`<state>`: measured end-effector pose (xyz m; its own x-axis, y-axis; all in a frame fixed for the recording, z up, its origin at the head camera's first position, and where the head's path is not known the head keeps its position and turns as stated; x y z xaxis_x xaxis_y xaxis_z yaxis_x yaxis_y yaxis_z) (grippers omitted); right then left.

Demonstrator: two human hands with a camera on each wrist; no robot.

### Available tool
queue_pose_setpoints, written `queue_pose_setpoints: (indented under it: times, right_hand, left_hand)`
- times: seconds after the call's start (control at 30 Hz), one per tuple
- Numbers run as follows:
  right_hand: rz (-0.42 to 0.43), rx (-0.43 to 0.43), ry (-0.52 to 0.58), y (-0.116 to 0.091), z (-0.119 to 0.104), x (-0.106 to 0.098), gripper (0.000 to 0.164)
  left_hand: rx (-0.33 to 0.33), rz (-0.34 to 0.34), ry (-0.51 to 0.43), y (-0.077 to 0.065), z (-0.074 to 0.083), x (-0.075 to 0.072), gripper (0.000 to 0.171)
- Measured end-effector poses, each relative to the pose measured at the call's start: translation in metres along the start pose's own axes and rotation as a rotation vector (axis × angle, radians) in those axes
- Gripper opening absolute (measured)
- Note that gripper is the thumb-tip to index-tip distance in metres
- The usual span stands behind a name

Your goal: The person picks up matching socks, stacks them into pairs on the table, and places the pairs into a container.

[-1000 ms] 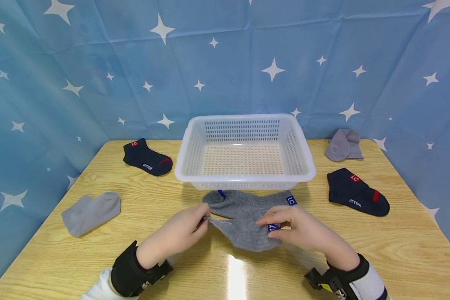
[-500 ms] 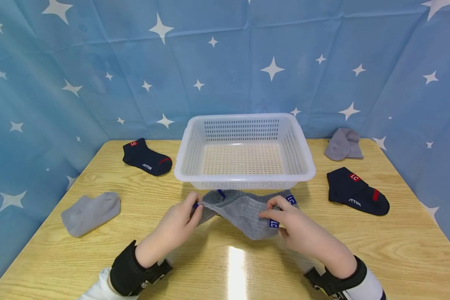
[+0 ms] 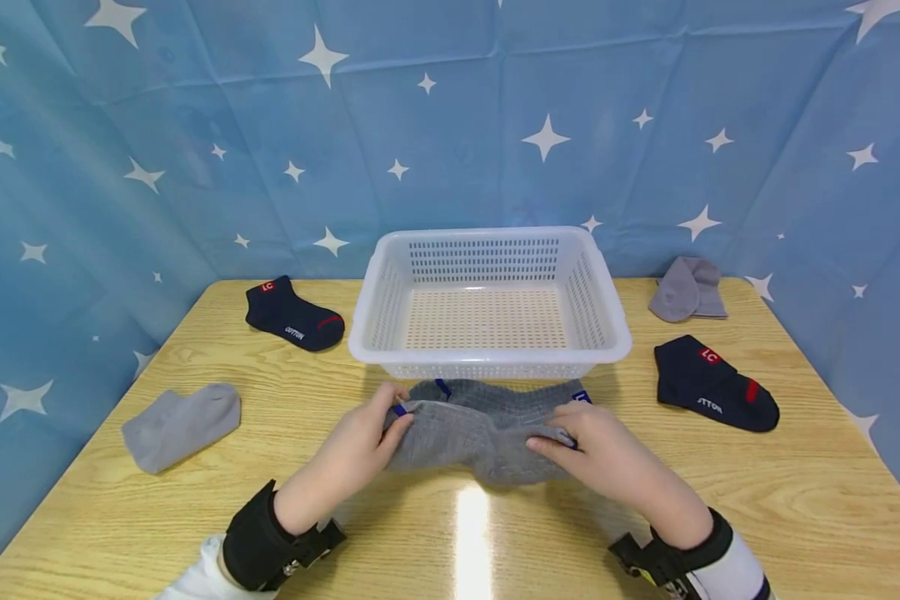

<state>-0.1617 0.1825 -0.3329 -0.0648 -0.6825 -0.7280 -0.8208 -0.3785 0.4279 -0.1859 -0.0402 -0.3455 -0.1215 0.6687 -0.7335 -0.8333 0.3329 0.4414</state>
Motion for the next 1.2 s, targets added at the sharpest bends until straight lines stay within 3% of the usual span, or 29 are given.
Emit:
queue_pose_setpoints:
  times: [0.1,0.2,0.37,0.57,0.77,0.93,1.07,1.2]
  right_hand:
    - [-0.060,0.086,0.012,0.000,0.007,0.002,0.027]
    - [-0.099,0.177,-0.008,-0.001,0.016,0.002,0.010]
    - [-0.170,0.268,-0.066,-0.003,0.030,0.007,0.020]
    - [-0.325,0.293,-0.104,-0.010,0.047,0.023,0.021]
    - [-0.378,0.321,-0.140,-0.014,0.056,0.028,0.024]
    - [-0.426,0.391,-0.145,-0.019,0.062,0.032,0.029]
    - [-0.420,0.425,-0.161,-0.021,0.065,0.029,0.038]
    - [-0.390,0.450,-0.160,-0.021,0.066,0.025,0.043]
  left_hand:
    - [-0.006,-0.028,0.005,-0.001,-0.001,0.003,0.034]
    - [-0.013,-0.076,0.007,-0.001,-0.002,0.008,0.040]
    - [-0.032,-0.187,0.016,-0.003,-0.008,0.019,0.035]
    - [-0.033,-0.275,0.030,-0.008,-0.015,0.029,0.025]
    - [-0.045,-0.318,0.076,-0.009,-0.021,0.034,0.022]
    - [-0.078,-0.395,0.099,-0.012,-0.028,0.038,0.033]
    - [-0.076,-0.443,0.114,-0.013,-0.030,0.040,0.043]
    - [-0.062,-0.474,0.139,-0.015,-0.031,0.042,0.036]
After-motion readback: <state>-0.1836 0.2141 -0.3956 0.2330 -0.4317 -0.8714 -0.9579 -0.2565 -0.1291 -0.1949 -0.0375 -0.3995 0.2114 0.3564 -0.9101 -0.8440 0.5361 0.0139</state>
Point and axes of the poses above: each hand's wrist, its own y-axis towards the middle knuckle, its own x-axis out of the palm, z = x × y, the point moved 8 cm from there along y, towards the middle knuckle, and after that the axes turned 12 degrees about z, right-handed, at the moved point
